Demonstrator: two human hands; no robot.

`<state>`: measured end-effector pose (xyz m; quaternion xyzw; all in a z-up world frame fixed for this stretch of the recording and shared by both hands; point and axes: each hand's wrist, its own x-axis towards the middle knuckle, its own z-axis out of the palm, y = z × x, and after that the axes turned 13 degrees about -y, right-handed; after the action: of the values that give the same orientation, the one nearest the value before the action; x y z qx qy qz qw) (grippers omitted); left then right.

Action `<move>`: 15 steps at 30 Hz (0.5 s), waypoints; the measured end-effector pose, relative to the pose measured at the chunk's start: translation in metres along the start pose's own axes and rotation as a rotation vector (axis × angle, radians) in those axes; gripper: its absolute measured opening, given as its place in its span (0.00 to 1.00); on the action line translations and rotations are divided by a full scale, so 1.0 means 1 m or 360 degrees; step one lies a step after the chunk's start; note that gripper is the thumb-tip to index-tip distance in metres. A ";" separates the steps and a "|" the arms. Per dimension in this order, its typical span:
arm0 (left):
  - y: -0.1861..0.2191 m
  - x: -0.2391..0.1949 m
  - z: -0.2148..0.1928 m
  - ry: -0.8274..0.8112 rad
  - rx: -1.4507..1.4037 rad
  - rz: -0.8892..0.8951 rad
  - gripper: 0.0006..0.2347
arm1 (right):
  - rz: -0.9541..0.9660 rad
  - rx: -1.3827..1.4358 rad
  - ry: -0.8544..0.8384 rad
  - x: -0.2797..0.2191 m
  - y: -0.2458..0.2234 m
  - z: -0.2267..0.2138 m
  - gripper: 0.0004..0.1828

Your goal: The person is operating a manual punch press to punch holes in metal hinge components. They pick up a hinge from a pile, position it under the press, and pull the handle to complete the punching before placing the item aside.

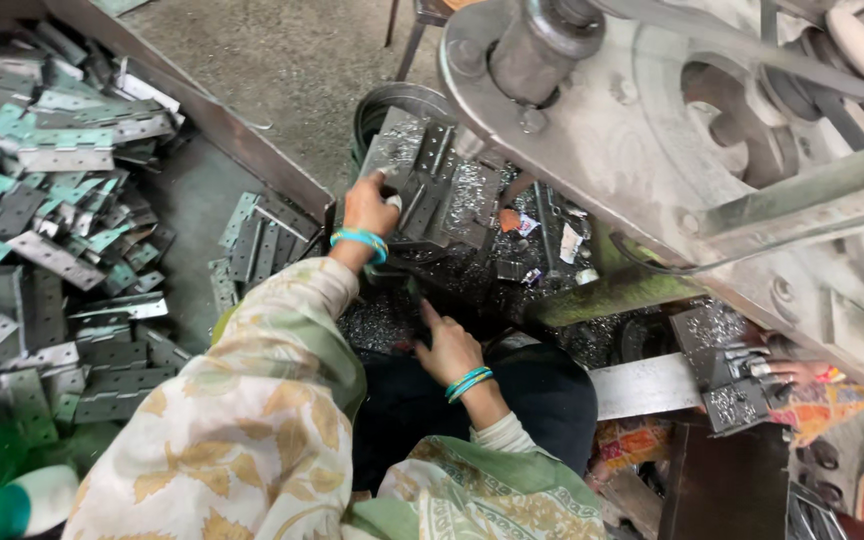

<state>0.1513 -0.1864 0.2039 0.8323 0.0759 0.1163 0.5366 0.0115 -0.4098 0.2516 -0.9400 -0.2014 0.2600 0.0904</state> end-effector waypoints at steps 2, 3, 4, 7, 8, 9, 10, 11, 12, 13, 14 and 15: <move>0.012 -0.025 0.008 -0.0083 0.0281 0.0193 0.18 | 0.0014 -0.0007 -0.0025 0.000 0.001 0.002 0.43; 0.019 -0.031 0.008 -0.0129 0.0487 0.0252 0.15 | 0.0005 -0.0008 -0.0013 0.000 0.002 0.001 0.44; 0.023 -0.038 0.007 -0.0175 0.0693 0.0307 0.14 | -0.0006 -0.0010 -0.0008 0.001 0.002 0.001 0.45; 0.032 -0.055 0.016 -0.0372 0.1255 0.0345 0.14 | 0.0017 -0.0029 -0.0061 0.000 -0.002 -0.003 0.45; 0.033 -0.055 0.019 -0.0442 0.1431 0.0336 0.14 | 0.0033 -0.0043 -0.0088 0.000 -0.004 -0.007 0.45; 0.031 -0.052 0.020 -0.0368 0.1484 0.0382 0.14 | 0.0030 -0.0037 -0.0073 -0.001 -0.006 -0.011 0.45; 0.028 -0.048 0.020 -0.0296 0.1537 0.0424 0.13 | 0.0026 -0.0030 -0.0063 -0.002 -0.008 -0.014 0.44; 0.024 -0.044 0.020 -0.0223 0.1589 0.0466 0.13 | 0.0022 -0.0023 -0.0054 -0.002 -0.009 -0.017 0.44; 0.022 -0.039 0.022 -0.0211 0.1628 0.0483 0.13 | 0.0005 -0.0016 -0.0041 -0.002 -0.010 -0.020 0.42; 0.021 -0.033 0.025 -0.0200 0.1667 0.0500 0.13 | -0.0011 -0.0008 -0.0028 -0.001 -0.009 -0.022 0.41; 0.020 -0.029 0.028 -0.0183 0.1706 0.0518 0.13 | -0.0030 -0.0004 -0.0012 0.001 -0.008 -0.023 0.40; 0.020 -0.028 0.031 -0.0238 0.1702 0.0474 0.13 | -0.0002 -0.0029 -0.0015 0.002 -0.007 -0.022 0.40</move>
<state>0.1333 -0.2287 0.2071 0.9963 -0.0324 0.0767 0.0215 0.0221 -0.4040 0.2715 -0.9395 -0.2046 0.2625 0.0811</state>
